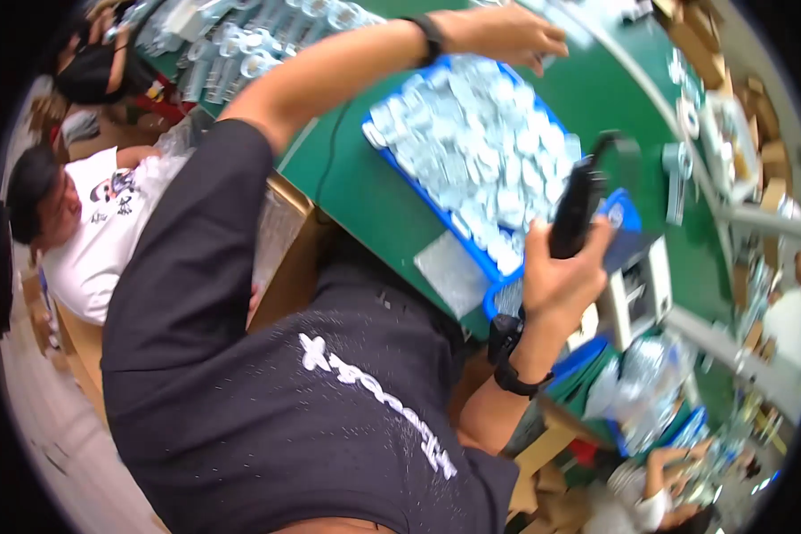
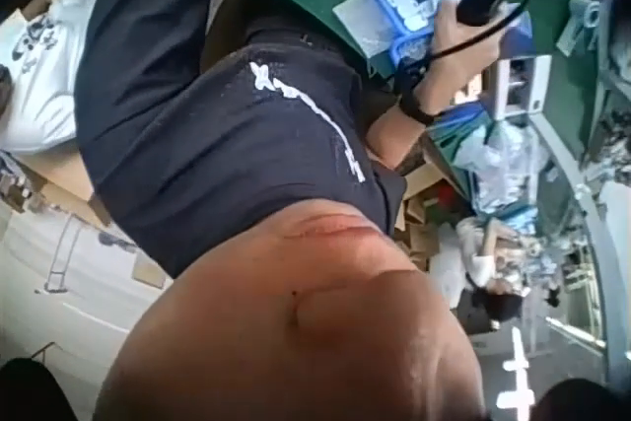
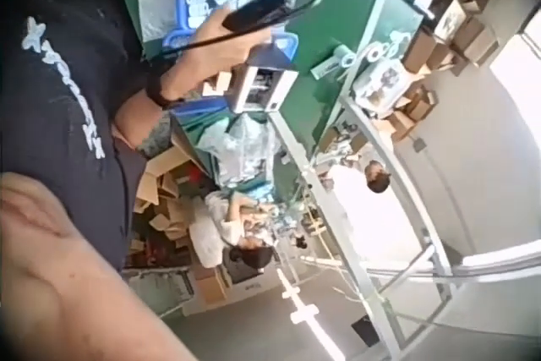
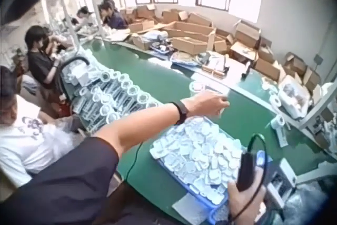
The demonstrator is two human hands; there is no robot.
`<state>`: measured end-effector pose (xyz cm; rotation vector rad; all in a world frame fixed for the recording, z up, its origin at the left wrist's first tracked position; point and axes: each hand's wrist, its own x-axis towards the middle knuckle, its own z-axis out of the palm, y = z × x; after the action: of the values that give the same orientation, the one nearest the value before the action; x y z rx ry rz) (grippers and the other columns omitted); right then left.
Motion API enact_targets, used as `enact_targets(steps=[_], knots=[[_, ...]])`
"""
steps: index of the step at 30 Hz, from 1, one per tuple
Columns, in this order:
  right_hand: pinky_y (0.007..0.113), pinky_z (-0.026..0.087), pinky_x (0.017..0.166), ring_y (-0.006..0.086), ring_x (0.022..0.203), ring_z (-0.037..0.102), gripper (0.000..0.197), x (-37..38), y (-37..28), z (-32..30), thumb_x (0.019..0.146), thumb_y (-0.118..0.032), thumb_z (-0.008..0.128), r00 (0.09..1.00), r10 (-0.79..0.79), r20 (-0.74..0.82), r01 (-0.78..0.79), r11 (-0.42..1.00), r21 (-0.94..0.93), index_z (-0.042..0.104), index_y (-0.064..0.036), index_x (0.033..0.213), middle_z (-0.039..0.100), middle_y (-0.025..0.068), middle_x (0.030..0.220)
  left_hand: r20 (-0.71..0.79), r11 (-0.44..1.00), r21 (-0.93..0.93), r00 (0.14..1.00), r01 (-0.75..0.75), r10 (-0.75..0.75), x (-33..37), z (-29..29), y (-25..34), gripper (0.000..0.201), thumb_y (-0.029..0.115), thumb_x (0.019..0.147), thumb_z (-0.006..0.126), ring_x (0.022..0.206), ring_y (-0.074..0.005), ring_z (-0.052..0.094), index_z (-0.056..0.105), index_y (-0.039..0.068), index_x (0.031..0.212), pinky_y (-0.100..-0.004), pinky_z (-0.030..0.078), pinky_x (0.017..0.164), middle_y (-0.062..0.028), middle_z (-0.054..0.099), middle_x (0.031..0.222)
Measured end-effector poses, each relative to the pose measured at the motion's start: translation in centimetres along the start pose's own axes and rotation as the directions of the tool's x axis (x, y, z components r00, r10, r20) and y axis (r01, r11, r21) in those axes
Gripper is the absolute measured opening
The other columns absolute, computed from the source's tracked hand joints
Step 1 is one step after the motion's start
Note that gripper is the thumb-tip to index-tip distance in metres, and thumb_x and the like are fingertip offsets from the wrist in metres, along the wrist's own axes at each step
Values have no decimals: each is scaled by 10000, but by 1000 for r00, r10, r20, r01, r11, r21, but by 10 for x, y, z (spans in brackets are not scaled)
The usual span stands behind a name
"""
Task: The person picks up a fan component and a back cover, joins them together, and secures the parts using a power screwdriver, repeating this process multiple times.
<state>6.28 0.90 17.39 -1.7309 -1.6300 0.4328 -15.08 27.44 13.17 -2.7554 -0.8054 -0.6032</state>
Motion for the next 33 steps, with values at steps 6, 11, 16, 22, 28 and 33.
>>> enact_targets(steps=[6, 11, 16, 22, 28, 33], knots=[[555, 484, 778, 514, 890, 617, 379, 12, -16, 54, 775, -156, 675, 972, 94, 214, -6, 926, -378, 526, -20, 1095, 653, 313, 881, 318, 987, -30, 938, 158, -140, 1, 0, -68, 444, 294, 775, 765, 1060, -302, 634, 648, 190, 1191, -445, 534, 864, -46, 621, 1185], [523, 497, 761, 509, 861, 624, 428, 12, -20, 62, 746, -127, 689, 972, 78, 222, -2, 946, -324, 522, -8, 1122, 657, 296, 862, -320, 981, -132, 930, 144, -180, -50, -43, -35, 477, 342, 749, 788, 1114, -314, 589, 647, 147, 1161, -417, 490, 919, -72, 646, 1132], [441, 522, 636, 395, 663, 654, 449, 1, -31, 41, 744, -115, 701, 981, -56, 188, 99, 969, -225, 523, 9, 1137, 649, 215, 756, -693, 785, -284, 448, 550, -564, -182, -147, -103, 307, 286, 775, 762, 985, -303, 641, 709, 93, 1008, -405, 495, 900, -131, 694, 1033], [307, 440, 434, 160, 467, 529, 513, -20, -39, 26, 734, -94, 704, 975, 150, 164, -192, 940, 281, 506, 46, 1186, 557, 88, 697, -566, -204, 107, -109, 973, -817, -394, -231, -156, 446, 246, 710, 730, 1074, -366, 601, 644, 101, 1123, -511, 478, 911, -162, 612, 1147], [259, 418, 411, 132, 446, 502, 515, -45, -79, 12, 772, -23, 656, 953, 214, 212, -286, 865, 412, 478, 46, 1251, 537, 75, 720, -354, 15, 5, 16, 1000, -935, -461, -246, -157, 470, 259, 692, 756, 1097, -357, 598, 642, 144, 1134, -481, 488, 912, -137, 626, 1128], [260, 438, 405, 122, 414, 463, 525, -61, -75, 11, 771, 37, 643, 957, 227, 179, -289, 768, 571, 469, -6, 1265, 537, 66, 735, -507, 481, -34, 399, 876, -764, -437, -268, -131, 408, 190, 694, 781, 996, -329, 627, 642, 93, 1065, -396, 506, 868, -104, 641, 1069]])
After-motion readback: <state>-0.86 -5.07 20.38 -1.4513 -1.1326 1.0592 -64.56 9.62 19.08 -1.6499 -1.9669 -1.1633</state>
